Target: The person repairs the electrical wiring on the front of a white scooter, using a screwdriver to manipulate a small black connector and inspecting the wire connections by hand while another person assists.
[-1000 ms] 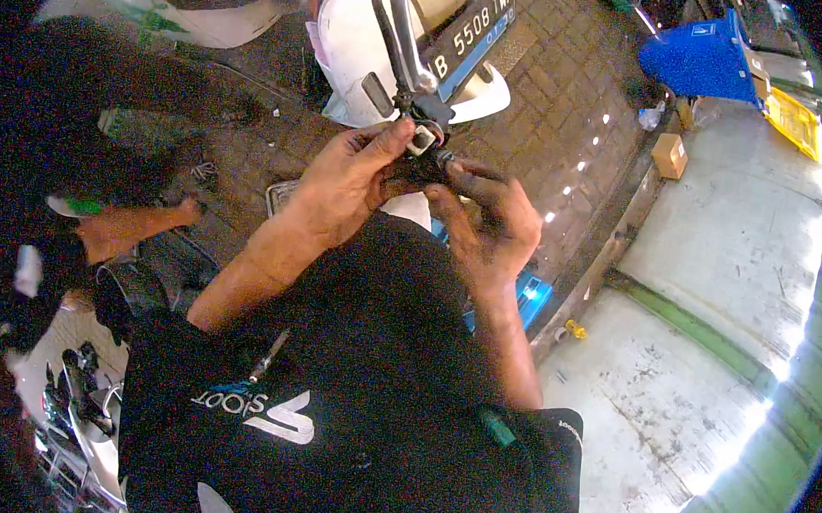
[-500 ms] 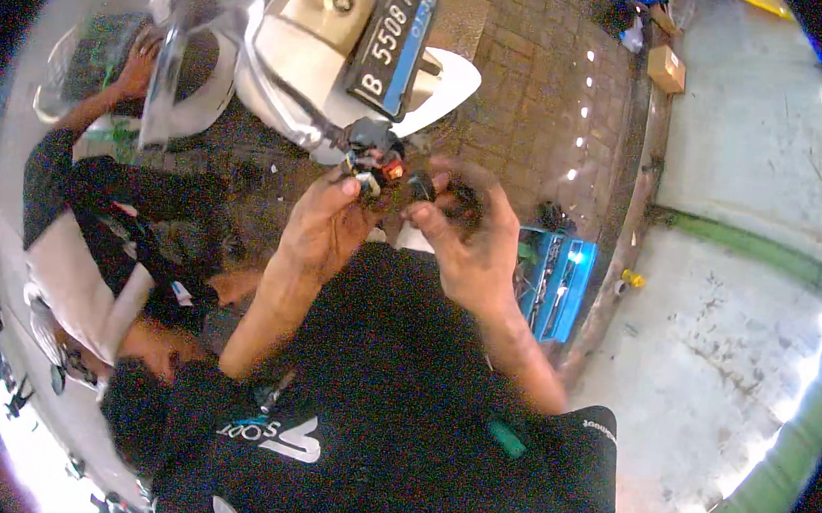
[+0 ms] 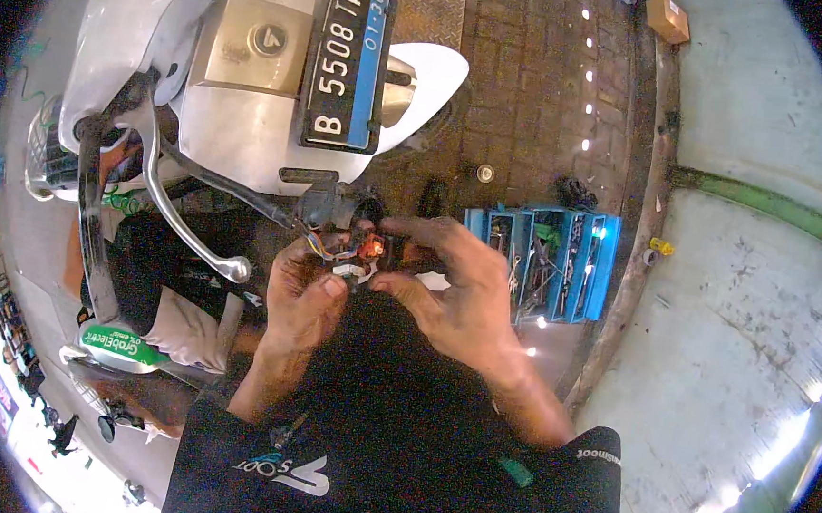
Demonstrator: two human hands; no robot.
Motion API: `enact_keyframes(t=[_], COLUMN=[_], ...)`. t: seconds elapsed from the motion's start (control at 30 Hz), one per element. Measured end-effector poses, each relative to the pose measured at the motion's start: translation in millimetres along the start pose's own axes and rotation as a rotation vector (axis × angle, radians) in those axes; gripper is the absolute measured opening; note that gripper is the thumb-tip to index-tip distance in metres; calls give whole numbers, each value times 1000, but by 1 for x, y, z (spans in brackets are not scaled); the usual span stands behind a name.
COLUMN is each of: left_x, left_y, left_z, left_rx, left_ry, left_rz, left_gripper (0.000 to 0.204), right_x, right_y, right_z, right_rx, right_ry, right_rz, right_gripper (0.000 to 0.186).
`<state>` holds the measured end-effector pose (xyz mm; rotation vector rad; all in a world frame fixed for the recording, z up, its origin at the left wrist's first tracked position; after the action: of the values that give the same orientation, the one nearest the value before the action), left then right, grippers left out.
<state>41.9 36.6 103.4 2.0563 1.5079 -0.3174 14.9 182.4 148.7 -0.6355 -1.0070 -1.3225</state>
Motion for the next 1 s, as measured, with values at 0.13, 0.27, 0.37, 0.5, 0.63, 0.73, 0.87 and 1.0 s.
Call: enact_keyframes(t=[0.13,0.27,0.37,0.5,0.63,0.73,0.87,1.0], left_x=[-1,-6,-11,-13,-15,-15,-16,-18], left_y=[-4,-2,1,3,7,10,12,13], left_z=[-3,-2,-2,0,2,1,0,0], left_rx=[2,3,-12,-12,30,1,12,39], left_ry=[-65,-142,-241,-377,-423,-418,-314,-397], left_rz=[-30,-56,-79,-77,-118,-125,-91,-94], left_gripper=[35,33,29,37,37,36,23,25], right_x=[-4,-8,-9,-15,-16,-17,-15,-9], right_y=[1,-4,-3,0,2,3,3,4], right_z=[3,-3,-7,-13,-18,-18,-20,-17], right_rx=[-152,-176,-146,-126,-112,-94,-109,-95], right_ry=[-263,-243,-316,-502,-597,-512,-515,-464], right_rz=[-15,186,176,62,-23,55,81,33], right_gripper=[43,43,43,43,42,43,41,45])
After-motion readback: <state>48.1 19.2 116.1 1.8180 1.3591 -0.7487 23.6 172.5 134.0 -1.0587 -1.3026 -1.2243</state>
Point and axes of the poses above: each hand's wrist, its own y-axis away from the middle knuckle, its own z-axis out of the back of the hand, x = y × z, the point moved 3 cm from there along -y, towards the middle knuckle, and after that the axes turned 6 degrees about y, right-handed, at the moved point
